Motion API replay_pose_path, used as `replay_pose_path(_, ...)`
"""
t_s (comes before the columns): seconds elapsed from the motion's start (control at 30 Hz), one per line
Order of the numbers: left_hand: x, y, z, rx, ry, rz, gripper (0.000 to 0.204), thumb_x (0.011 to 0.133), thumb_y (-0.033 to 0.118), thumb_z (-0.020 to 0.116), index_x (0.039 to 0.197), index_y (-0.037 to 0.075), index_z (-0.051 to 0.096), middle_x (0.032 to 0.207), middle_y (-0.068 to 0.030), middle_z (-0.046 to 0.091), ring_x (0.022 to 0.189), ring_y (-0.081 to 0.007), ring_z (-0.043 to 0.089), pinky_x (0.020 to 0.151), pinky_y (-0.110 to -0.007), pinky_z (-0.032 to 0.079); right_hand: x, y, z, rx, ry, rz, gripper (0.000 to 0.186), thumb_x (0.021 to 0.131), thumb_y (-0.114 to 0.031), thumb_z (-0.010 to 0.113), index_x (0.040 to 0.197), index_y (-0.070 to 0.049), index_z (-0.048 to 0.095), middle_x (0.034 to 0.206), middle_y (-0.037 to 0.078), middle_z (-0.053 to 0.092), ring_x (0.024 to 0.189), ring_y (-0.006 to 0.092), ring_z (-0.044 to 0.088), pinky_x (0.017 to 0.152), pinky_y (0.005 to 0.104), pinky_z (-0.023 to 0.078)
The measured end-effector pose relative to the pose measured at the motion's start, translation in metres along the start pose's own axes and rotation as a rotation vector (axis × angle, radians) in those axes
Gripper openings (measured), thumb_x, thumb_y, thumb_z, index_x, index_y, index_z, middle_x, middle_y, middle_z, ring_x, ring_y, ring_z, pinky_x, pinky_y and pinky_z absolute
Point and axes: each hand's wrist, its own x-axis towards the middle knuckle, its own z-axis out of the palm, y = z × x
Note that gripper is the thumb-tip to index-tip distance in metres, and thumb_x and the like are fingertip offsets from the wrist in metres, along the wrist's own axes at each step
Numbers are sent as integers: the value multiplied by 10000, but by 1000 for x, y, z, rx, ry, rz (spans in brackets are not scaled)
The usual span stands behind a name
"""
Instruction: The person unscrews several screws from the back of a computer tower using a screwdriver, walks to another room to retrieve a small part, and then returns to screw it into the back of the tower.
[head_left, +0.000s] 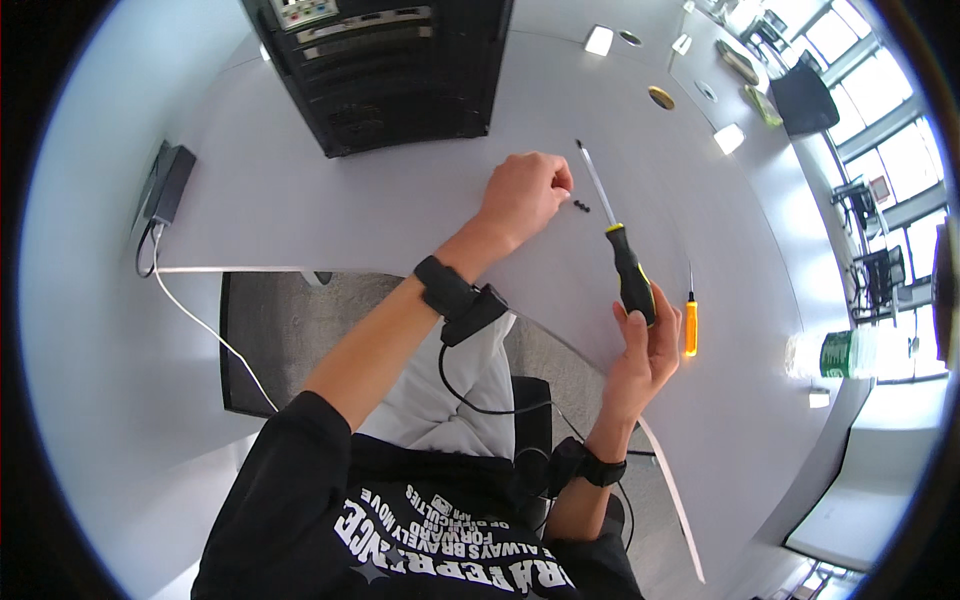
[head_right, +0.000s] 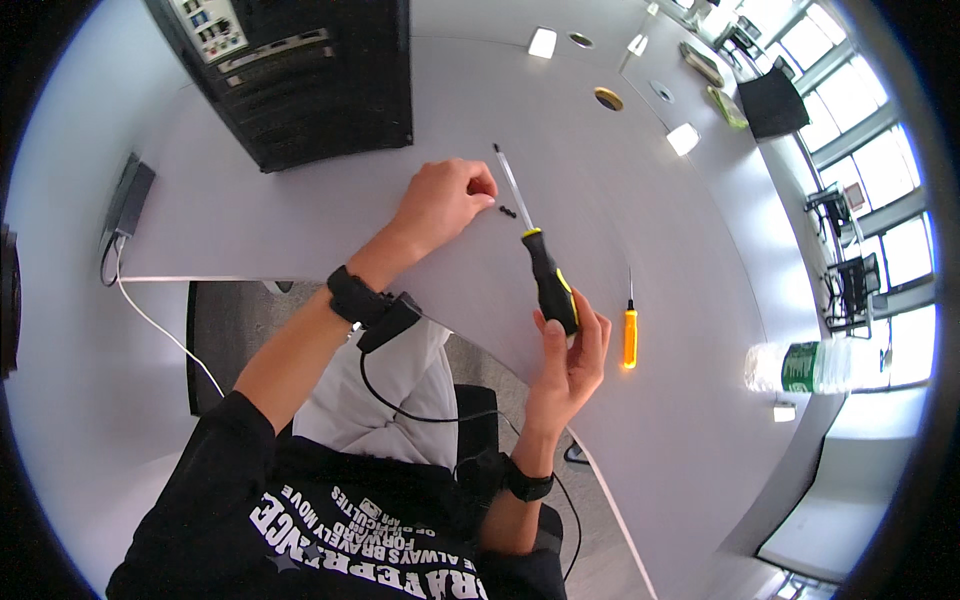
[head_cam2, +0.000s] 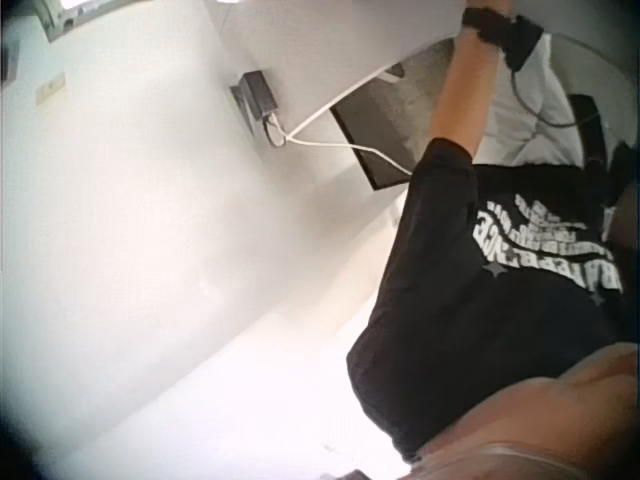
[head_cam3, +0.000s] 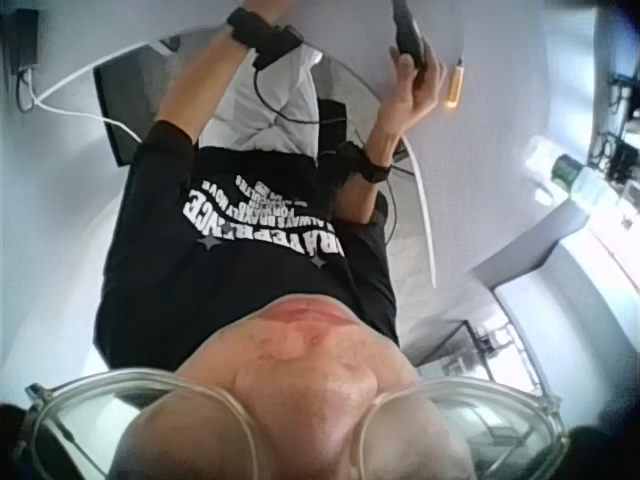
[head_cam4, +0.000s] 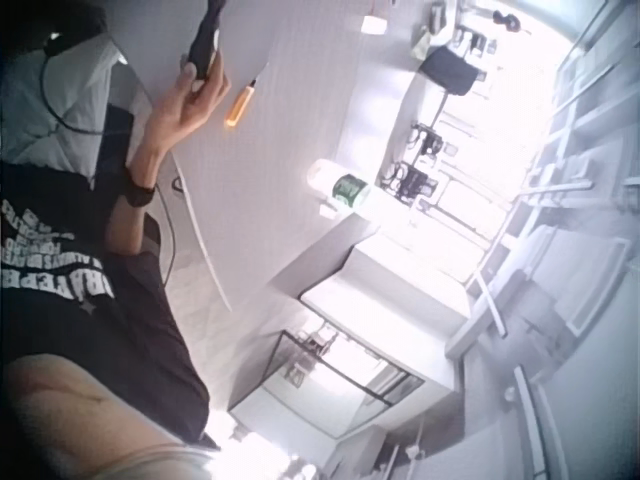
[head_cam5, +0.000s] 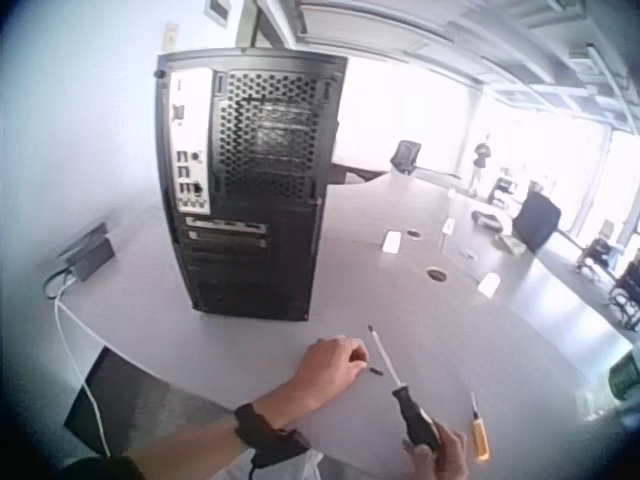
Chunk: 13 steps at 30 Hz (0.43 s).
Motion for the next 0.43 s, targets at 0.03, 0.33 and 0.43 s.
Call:
replay_pose_path(0.03, 0, 1, 1, 12, 0, -20, 106, 821, 111, 694, 892, 33, 703, 841, -128, 716, 773, -283, 690, 725, -366, 542, -1, 1, 0, 32, 31, 15, 331, 925, -23, 576, 1238, 85, 583, 1122, 82, 498, 1042, 184, 579, 890, 365, 591)
replay_pose_path(0.33, 5, -49, 57, -138, 429, 297, 58, 698, 66, 626, 709, 59, 683, 753, -160, 667, 734, -356, 636, 679, -484, 488, 4, 58, -30, -13, 81, -4, 341, 970, -136, 560, 1271, 23, 588, 1231, 155, 595, 1046, 228, 592, 923, 344, 519)
replay_pose_path(0.43, 6, -81, 12, 54, 507, 251, 71, 693, 62, 620, 650, 75, 565, 628, -144, 562, 773, -305, 579, 739, -463, 437, 27, 86, -48, -67, -60, -158, 381, 982, -123, 547, 1324, 43, 523, 1307, 151, 579, 1124, 273, 587, 968, 372, 526)
